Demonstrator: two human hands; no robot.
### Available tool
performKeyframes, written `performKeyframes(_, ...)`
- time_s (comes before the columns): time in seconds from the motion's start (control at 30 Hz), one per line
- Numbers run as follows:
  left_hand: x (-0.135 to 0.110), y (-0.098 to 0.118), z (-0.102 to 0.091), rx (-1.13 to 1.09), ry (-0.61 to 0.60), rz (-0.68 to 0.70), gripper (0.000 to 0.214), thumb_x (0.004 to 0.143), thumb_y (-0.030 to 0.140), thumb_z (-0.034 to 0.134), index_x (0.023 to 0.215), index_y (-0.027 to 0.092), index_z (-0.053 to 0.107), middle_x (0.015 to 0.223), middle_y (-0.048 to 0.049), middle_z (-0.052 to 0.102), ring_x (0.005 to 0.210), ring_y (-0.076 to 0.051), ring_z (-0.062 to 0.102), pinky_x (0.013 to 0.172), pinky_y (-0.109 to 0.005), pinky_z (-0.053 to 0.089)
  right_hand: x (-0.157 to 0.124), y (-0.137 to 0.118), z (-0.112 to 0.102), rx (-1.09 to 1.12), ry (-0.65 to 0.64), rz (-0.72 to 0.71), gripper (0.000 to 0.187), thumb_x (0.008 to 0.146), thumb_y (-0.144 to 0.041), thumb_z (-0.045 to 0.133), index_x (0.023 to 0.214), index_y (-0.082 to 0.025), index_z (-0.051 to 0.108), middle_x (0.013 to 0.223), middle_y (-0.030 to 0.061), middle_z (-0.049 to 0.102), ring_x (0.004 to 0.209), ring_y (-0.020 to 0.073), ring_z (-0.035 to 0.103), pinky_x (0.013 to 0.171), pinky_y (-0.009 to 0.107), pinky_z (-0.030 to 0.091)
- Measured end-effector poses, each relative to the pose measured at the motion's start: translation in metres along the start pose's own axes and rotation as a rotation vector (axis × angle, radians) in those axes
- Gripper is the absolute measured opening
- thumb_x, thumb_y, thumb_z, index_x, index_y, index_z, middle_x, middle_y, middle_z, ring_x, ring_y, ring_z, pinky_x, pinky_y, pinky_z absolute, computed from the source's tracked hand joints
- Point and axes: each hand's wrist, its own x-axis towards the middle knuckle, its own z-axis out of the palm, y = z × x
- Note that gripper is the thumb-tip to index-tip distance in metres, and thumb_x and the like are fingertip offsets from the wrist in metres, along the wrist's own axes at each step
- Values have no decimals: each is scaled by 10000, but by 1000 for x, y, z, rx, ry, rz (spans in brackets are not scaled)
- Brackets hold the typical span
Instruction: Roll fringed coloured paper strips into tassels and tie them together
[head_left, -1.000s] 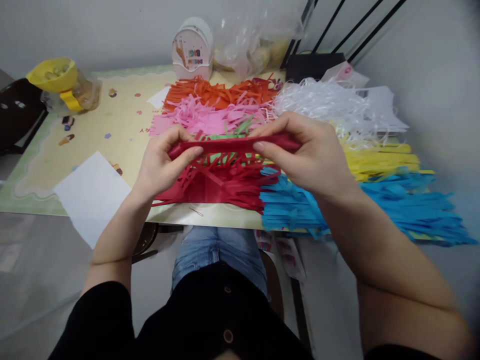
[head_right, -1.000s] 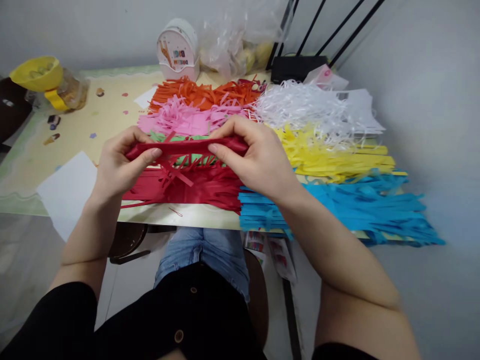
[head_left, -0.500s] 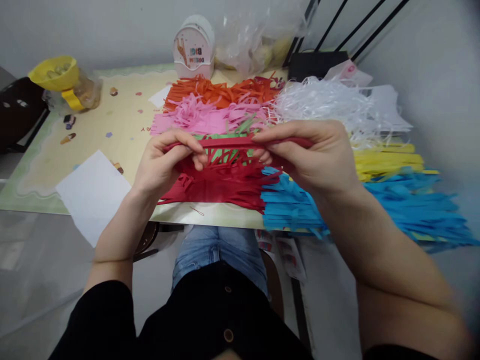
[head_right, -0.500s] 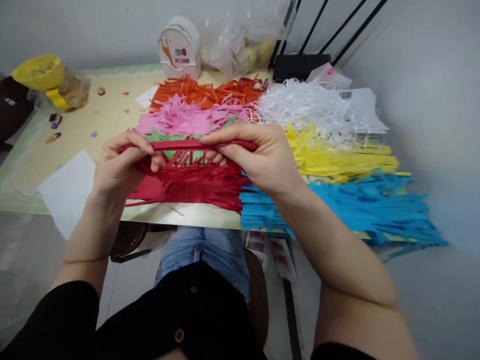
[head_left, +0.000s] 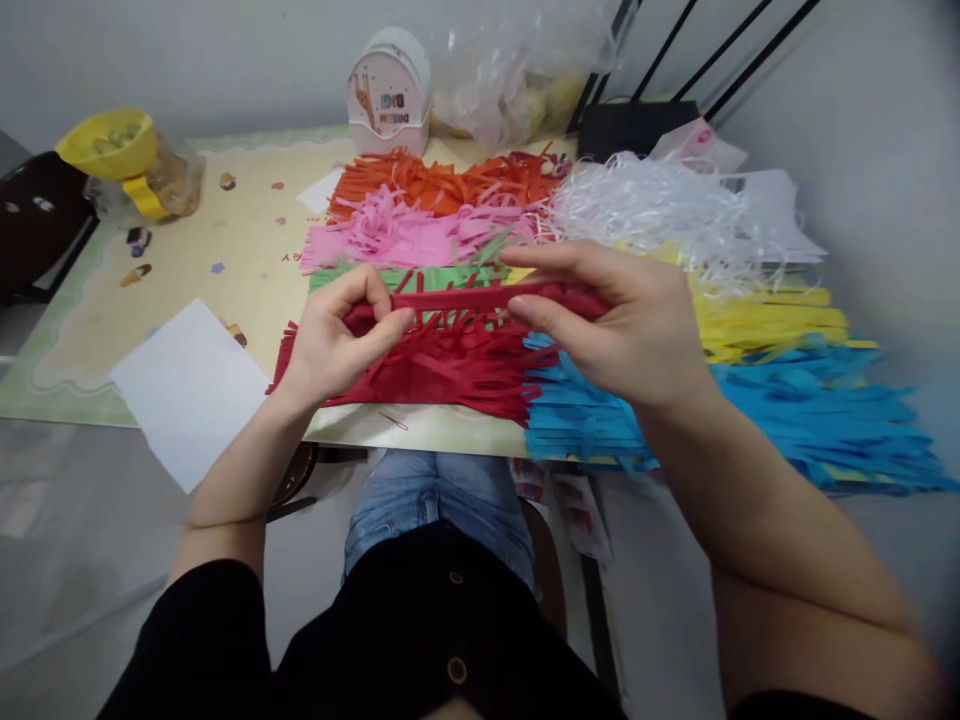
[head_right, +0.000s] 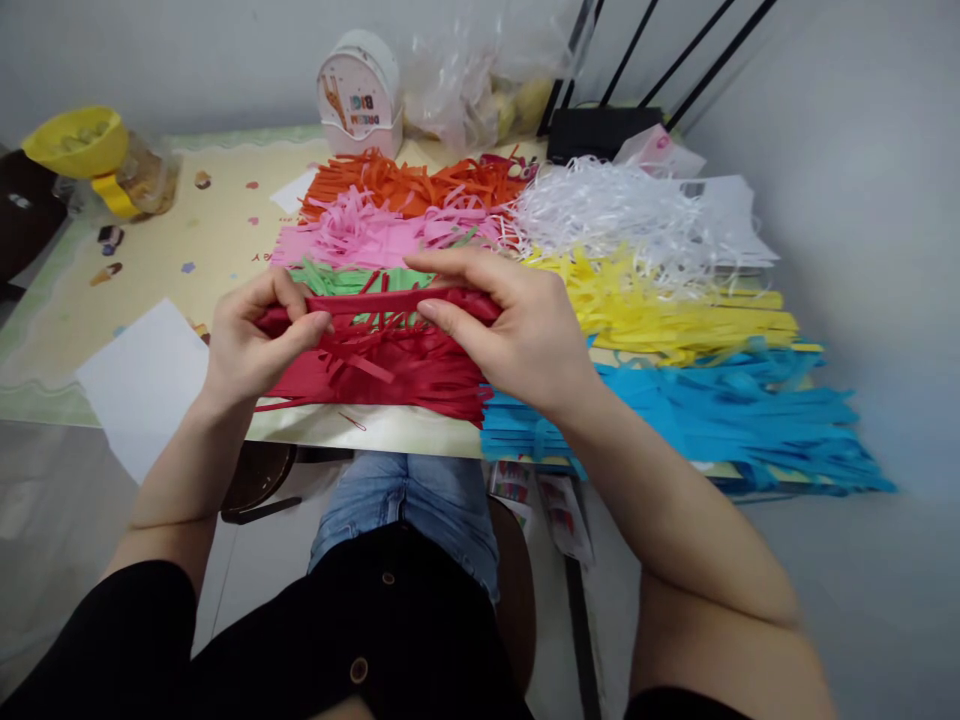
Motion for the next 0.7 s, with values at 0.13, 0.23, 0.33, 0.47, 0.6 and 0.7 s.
performKeyframes(0.13, -4, 4, -7, 158, -14, 26, 202, 927, 399, 725, 1023, 226, 684, 982, -54, 746, 784, -152, 676, 724, -291, 565, -3, -2, -2, -92, 14, 23, 75, 888, -252, 760, 938, -280, 807, 939, 25, 813, 840, 225, 752, 862, 401, 620)
performKeyframes(0.23, 0, 12, -19, 225, -217, 9, 417, 895, 488, 762, 1203, 212, 707, 1184, -98, 770, 1037, -222, 737, 894, -324, 601, -2, 0, -2, -122, 13, 10, 63, 897, -255, 743, 913, -288, 794, 915, 22, 803, 858, 238, 751, 854, 407, 614)
performKeyframes(0.33, 9, 21, -27, 252, -378, -16, 628, 784, 584, 854, 1270, 208, 724, 1278, -123, 763, 1213, -295, 713, 1039, -381, 580, 0, 0, -2, -149, -47, -12, 79, 894, -242, 740, 914, -296, 794, 920, 19, 799, 890, 252, 753, 859, 416, 606)
performKeyframes(0.47, 22, 24, -19, 226, -377, -77, 372, 911, 507, 744, 1088, 184, 795, 1004, -85, 818, 943, -226, 767, 895, -336, 607, 5, -5, -4, -166, -151, -7, 77, 890, -258, 746, 913, -291, 811, 909, 22, 800, 870, 266, 741, 849, 439, 598)
performKeyframes(0.6, 29, 21, -9, 122, -510, -118, 307, 980, 385, 656, 780, 178, 762, 704, -35, 756, 598, -129, 656, 628, -263, 538, 13, -8, -6, -86, -204, 61, 82, 849, -286, 807, 924, -262, 829, 912, 28, 800, 866, 250, 745, 838, 403, 600)
performKeyframes(0.7, 31, 18, -8, 80, -502, -122, 337, 982, 374, 668, 709, 183, 723, 654, -31, 731, 560, -117, 628, 581, -252, 509, 18, -8, -5, 44, -256, 147, 109, 836, -331, 838, 879, -231, 824, 803, 24, 786, 753, 206, 738, 709, 333, 601)
